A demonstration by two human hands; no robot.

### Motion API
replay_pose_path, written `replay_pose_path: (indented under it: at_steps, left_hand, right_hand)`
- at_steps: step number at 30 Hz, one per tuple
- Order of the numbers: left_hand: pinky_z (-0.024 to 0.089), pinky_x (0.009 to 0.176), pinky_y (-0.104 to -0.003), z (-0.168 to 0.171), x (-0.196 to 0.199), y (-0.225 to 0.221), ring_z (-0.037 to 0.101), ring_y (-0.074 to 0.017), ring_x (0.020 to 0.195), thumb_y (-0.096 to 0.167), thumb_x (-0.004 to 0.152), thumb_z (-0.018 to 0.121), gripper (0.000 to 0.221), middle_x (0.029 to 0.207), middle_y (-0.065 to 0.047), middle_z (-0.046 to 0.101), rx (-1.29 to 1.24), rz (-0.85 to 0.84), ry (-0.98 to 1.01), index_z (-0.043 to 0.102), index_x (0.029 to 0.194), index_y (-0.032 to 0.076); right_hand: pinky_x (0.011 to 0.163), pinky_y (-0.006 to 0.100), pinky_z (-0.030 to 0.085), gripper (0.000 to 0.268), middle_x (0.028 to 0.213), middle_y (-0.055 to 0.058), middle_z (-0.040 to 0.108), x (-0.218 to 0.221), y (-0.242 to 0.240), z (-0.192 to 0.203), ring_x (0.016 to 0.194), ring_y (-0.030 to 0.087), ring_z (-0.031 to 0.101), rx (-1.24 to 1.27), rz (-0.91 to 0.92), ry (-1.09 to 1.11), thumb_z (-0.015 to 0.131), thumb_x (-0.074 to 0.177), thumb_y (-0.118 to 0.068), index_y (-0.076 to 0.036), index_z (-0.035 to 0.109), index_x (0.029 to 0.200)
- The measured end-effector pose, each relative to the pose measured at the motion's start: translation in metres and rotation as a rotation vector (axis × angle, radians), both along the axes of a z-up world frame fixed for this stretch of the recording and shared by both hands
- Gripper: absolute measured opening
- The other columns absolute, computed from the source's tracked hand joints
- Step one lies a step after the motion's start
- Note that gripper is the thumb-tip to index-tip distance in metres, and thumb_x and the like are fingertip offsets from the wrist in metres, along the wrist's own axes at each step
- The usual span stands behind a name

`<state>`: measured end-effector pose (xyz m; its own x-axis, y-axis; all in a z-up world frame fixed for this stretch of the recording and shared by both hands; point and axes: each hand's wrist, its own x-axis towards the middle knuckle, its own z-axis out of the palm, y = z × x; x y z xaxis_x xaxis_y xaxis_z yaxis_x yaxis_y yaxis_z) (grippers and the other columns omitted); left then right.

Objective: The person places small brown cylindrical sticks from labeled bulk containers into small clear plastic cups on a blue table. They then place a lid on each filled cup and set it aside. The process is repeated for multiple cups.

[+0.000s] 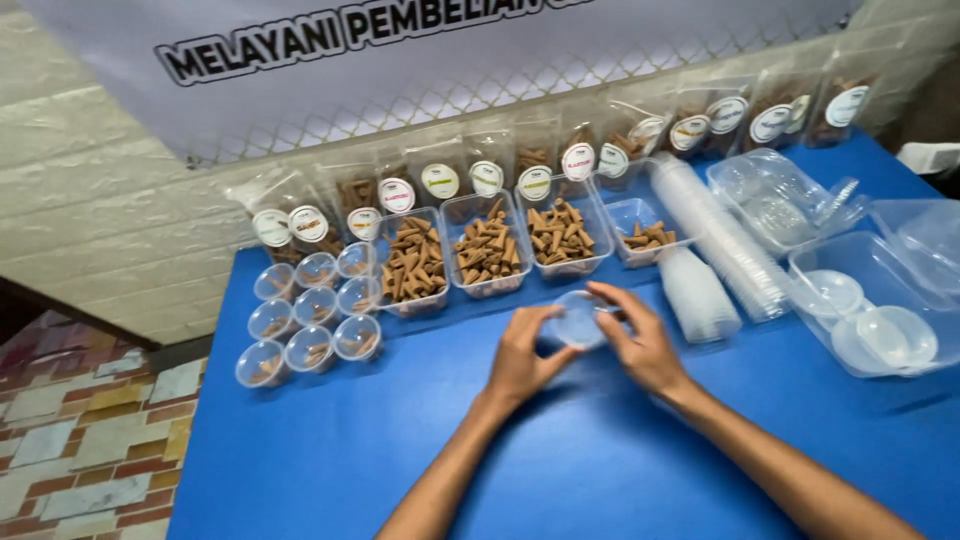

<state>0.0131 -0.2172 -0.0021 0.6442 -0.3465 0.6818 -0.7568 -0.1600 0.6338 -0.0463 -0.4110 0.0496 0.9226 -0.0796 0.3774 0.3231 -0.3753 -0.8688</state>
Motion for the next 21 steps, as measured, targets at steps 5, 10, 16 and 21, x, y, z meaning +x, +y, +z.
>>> replay_pose_path:
  at_steps: [5, 10, 16, 21]
  left_hand:
    - [0.055, 0.093, -0.043, -0.012, 0.022, 0.050, 0.068, -0.0319, 0.103, 0.029, 0.079, 0.089, 0.053, 0.106, -0.012, 0.073, 0.120, 0.127, 0.099, 0.067, 0.121, 0.004]
    - [0.053, 0.099, -0.043, -0.018, 0.024, 0.051, 0.066, -0.0332, 0.109, 0.030, 0.080, 0.088, 0.055, 0.108, -0.014, 0.073, 0.179, 0.202, 0.186, 0.068, 0.122, 0.002]
    - [0.050, 0.104, -0.043, -0.013, 0.025, 0.051, 0.063, -0.0331, 0.117, 0.026, 0.080, 0.087, 0.056, 0.114, -0.014, 0.073, 0.235, 0.186, 0.257, 0.067, 0.126, 0.002]
    - [0.049, 0.106, -0.045, 0.002, 0.016, 0.051, 0.061, -0.0363, 0.121, 0.015, 0.076, 0.086, 0.069, 0.117, -0.021, 0.071, 0.271, 0.192, 0.336, 0.058, 0.136, -0.004]
  right_hand:
    - [0.105, 0.052, 0.048, 0.063, 0.143, 0.025, 0.059, 0.036, 0.053, -0.030, 0.131, 0.040, 0.057, 0.034, 0.136, 0.094, 0.063, 0.096, -0.013, -0.006, 0.043, 0.155]
    - [0.110, 0.053, 0.046, 0.088, 0.145, 0.019, 0.060, 0.052, 0.046, -0.035, 0.133, 0.037, 0.056, -0.103, 0.184, 0.105, 0.084, 0.083, -0.024, -0.010, 0.040, 0.157]
    - [0.110, 0.054, 0.046, 0.084, 0.141, 0.019, 0.063, 0.050, 0.048, -0.030, 0.131, 0.037, 0.059, -0.203, 0.142, 0.129, 0.085, 0.081, -0.024, -0.007, 0.045, 0.154]
    - [0.108, 0.053, 0.049, 0.083, 0.141, 0.021, 0.063, 0.050, 0.047, -0.032, 0.129, 0.039, 0.060, -0.274, 0.144, 0.132, 0.084, 0.082, -0.029, -0.007, 0.046, 0.153]
